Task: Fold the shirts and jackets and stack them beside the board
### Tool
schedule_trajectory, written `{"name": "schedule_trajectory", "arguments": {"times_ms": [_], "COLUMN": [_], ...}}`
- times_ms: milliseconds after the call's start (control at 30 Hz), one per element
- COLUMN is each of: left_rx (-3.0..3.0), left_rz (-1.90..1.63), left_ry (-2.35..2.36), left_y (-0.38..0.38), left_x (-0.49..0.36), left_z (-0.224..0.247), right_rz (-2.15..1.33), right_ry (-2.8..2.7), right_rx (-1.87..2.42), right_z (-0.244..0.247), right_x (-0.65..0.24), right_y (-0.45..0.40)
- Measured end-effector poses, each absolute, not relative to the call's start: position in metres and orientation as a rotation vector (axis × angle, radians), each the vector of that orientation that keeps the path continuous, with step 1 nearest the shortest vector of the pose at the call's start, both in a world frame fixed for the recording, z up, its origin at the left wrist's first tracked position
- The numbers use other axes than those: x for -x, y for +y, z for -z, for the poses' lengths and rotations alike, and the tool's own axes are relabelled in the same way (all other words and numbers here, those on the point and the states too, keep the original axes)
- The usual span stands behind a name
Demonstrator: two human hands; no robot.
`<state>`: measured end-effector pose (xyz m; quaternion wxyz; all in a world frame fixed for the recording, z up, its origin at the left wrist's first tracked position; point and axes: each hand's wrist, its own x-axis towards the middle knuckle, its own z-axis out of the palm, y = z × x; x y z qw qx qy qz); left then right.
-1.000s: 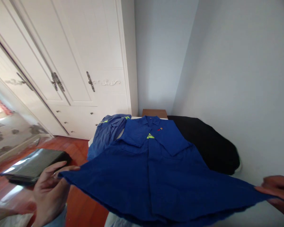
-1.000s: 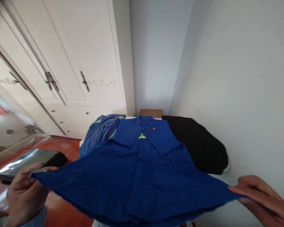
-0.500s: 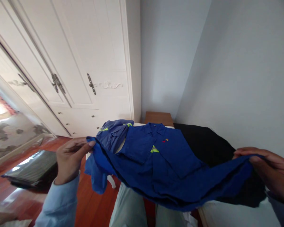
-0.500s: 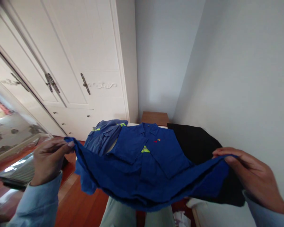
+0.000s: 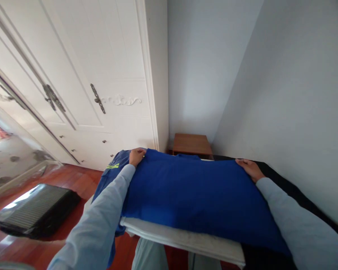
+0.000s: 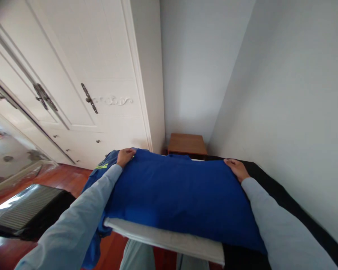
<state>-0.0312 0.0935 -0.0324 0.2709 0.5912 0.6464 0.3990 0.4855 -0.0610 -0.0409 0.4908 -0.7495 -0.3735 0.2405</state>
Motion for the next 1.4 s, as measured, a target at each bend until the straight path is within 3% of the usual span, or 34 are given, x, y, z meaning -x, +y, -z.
{"name": "schedule_trajectory", "arguments": {"times_ms": [167, 333, 500, 800, 1033, 1400], "left_rx": [-1.638, -1.683, -1.643, -1.698, -1.761, -1.809], "left_rz": [-0.969, -0.906, -1.084, -1.044, -1.241, -0.836], "left_ry": [1.777, 1.558, 1.495, 1.668, 1.599, 1.758], "left_y": [0.103, 0.103, 0.100, 0.130, 0.130, 0.107], "left_x": [0.035, 0.047, 0.054, 0.025, 0.035, 0.053], "left_z": [0.065, 0.057, 0.050, 0.072, 0.074, 0.058], "right_rz": [-0.801, -0.978, -0.882, -0.735, -0.676, -0.633], "right_ry": [-0.672, -0.713, -0.727, -0.661, -0.833, -0.895], "right_rx": [1.801, 1.562, 1.444, 1.732, 1.574, 1.895], "right_z": [0.085, 0.071, 0.061, 0.100, 0.108, 0.102], "right_x": [-0.498, -0.511, -0.519, -0.516, -0.537, -0.516], "right_y": [-0.047, -0.055, -0.043, -0.004, 0.005, -0.004]}}
